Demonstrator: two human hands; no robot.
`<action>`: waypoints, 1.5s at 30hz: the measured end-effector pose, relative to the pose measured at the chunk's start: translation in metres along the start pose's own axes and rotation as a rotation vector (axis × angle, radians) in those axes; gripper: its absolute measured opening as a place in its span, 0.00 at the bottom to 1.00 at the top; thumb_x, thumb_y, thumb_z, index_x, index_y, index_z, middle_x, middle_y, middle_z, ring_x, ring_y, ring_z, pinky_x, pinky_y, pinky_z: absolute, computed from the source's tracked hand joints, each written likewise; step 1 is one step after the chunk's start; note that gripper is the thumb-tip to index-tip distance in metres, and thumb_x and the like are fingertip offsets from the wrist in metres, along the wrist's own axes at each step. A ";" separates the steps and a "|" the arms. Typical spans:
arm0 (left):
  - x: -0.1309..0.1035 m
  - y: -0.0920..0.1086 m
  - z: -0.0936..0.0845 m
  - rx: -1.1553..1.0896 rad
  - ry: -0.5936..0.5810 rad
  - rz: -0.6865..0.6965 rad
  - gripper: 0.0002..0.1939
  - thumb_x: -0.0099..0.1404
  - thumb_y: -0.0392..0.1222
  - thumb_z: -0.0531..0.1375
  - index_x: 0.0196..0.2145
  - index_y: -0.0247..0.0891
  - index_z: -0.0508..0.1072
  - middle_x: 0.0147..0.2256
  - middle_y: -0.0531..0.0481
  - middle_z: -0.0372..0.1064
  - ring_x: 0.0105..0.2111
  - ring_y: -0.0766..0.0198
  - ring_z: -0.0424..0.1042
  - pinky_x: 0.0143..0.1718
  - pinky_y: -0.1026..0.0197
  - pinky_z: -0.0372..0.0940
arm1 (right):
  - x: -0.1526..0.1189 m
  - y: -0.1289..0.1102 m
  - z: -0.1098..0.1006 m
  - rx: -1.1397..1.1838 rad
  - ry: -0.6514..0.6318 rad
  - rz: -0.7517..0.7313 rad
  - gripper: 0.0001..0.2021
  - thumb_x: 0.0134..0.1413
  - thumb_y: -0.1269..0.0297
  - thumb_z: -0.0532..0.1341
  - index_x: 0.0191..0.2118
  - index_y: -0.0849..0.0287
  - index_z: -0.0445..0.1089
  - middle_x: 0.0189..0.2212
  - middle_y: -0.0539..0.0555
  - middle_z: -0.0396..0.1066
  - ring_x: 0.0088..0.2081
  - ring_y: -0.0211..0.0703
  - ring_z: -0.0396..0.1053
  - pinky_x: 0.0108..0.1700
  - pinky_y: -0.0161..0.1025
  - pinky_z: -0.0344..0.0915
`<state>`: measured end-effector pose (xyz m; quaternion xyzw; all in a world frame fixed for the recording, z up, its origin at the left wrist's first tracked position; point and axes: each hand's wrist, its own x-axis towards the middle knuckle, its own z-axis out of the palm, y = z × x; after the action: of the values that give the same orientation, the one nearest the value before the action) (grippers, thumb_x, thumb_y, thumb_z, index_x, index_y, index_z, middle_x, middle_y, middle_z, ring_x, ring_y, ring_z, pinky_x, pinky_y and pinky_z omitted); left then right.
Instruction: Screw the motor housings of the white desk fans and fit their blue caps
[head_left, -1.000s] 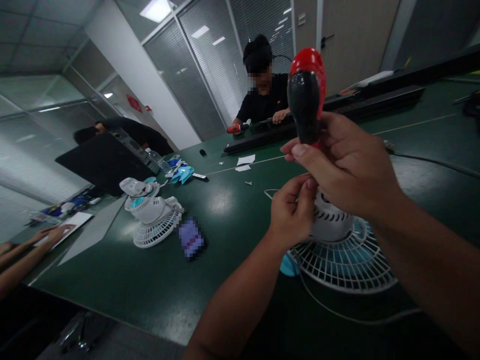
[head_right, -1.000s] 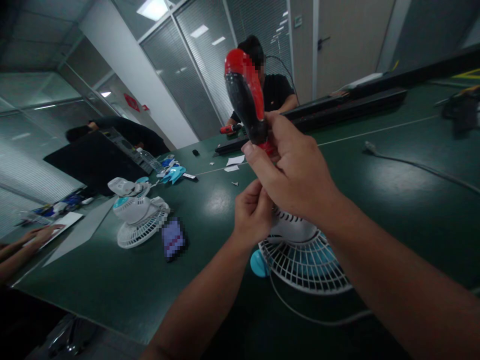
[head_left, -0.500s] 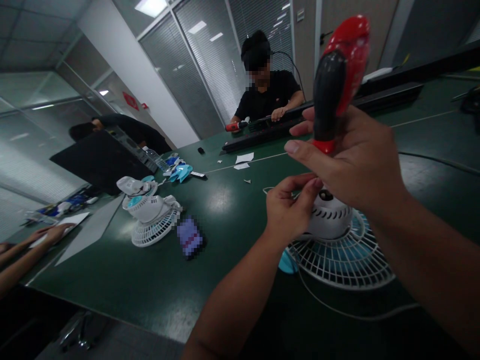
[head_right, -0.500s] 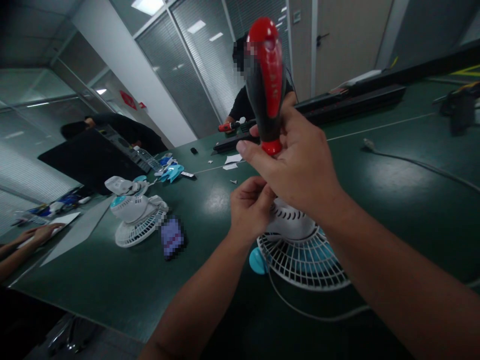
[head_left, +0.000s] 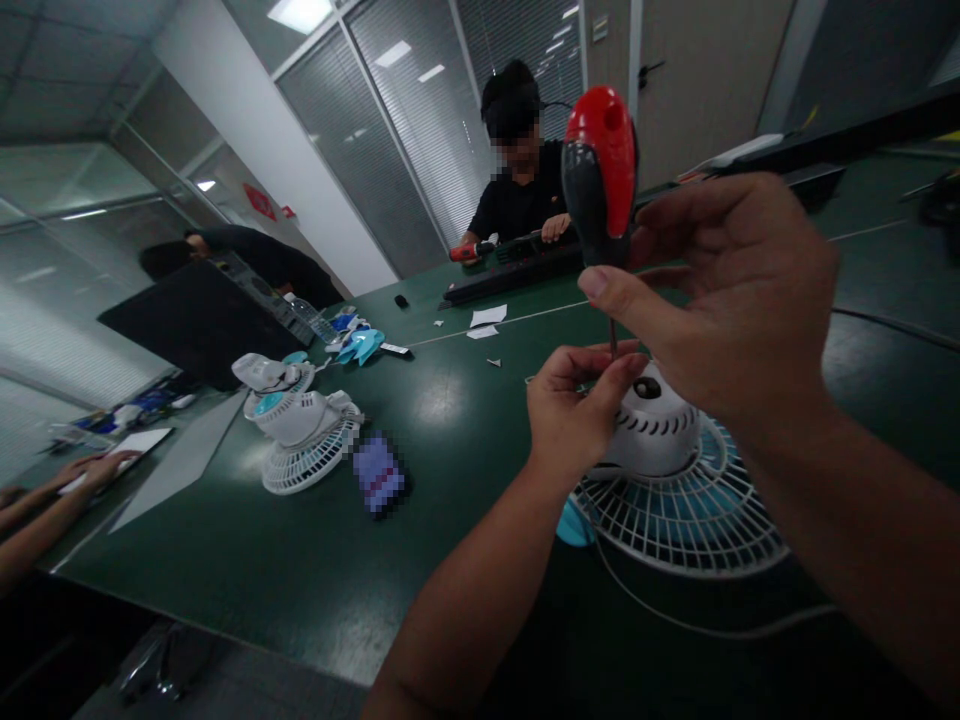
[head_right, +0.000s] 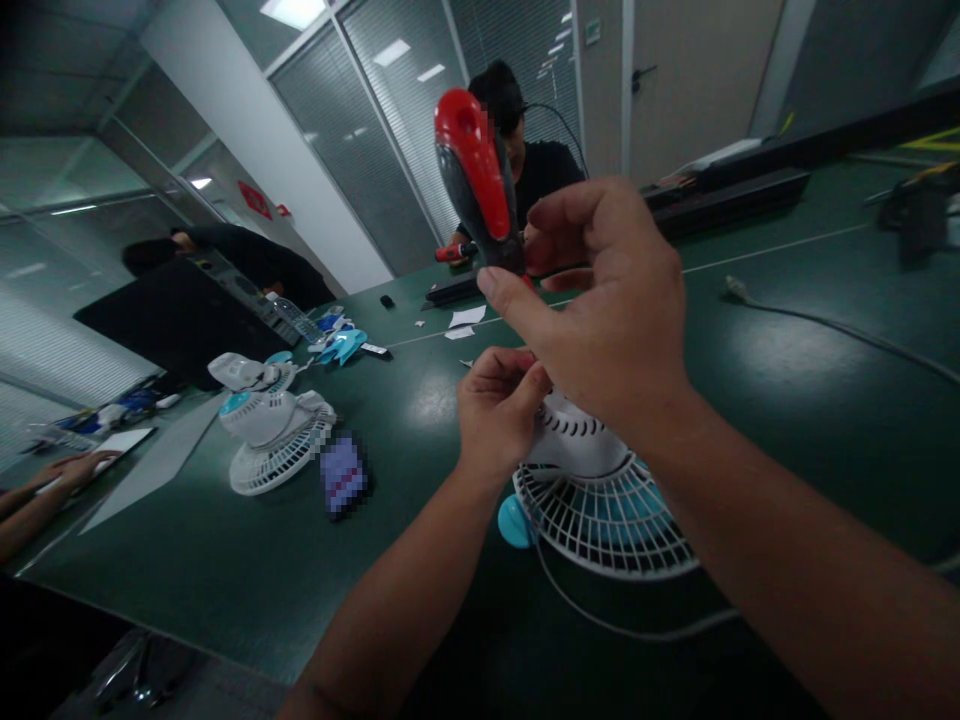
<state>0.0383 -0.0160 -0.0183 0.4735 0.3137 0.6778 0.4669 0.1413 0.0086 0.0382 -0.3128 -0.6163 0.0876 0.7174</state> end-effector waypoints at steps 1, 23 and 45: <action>0.000 0.001 0.000 0.001 -0.006 0.002 0.11 0.56 0.33 0.72 0.25 0.38 0.72 0.31 0.50 0.81 0.30 0.67 0.79 0.37 0.63 0.73 | 0.000 0.000 0.000 0.000 -0.011 -0.002 0.21 0.48 0.57 0.74 0.44 0.53 0.67 0.38 0.50 0.75 0.40 0.42 0.78 0.36 0.42 0.75; -0.002 -0.001 -0.010 0.272 -0.166 0.108 0.09 0.70 0.42 0.62 0.41 0.42 0.84 0.45 0.45 0.84 0.47 0.59 0.82 0.53 0.56 0.74 | -0.002 -0.007 0.001 0.114 -0.178 0.085 0.12 0.69 0.58 0.58 0.52 0.47 0.75 0.41 0.49 0.78 0.42 0.41 0.80 0.49 0.45 0.78; -0.001 0.000 -0.002 0.101 -0.038 0.024 0.14 0.58 0.36 0.72 0.25 0.39 0.70 0.35 0.48 0.82 0.35 0.64 0.80 0.39 0.60 0.75 | -0.001 -0.005 -0.003 0.095 -0.137 -0.061 0.19 0.57 0.59 0.70 0.53 0.56 0.71 0.42 0.53 0.80 0.41 0.45 0.80 0.42 0.46 0.77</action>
<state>0.0361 -0.0167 -0.0192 0.5129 0.3329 0.6577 0.4399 0.1427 0.0035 0.0400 -0.2527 -0.6684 0.1160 0.6899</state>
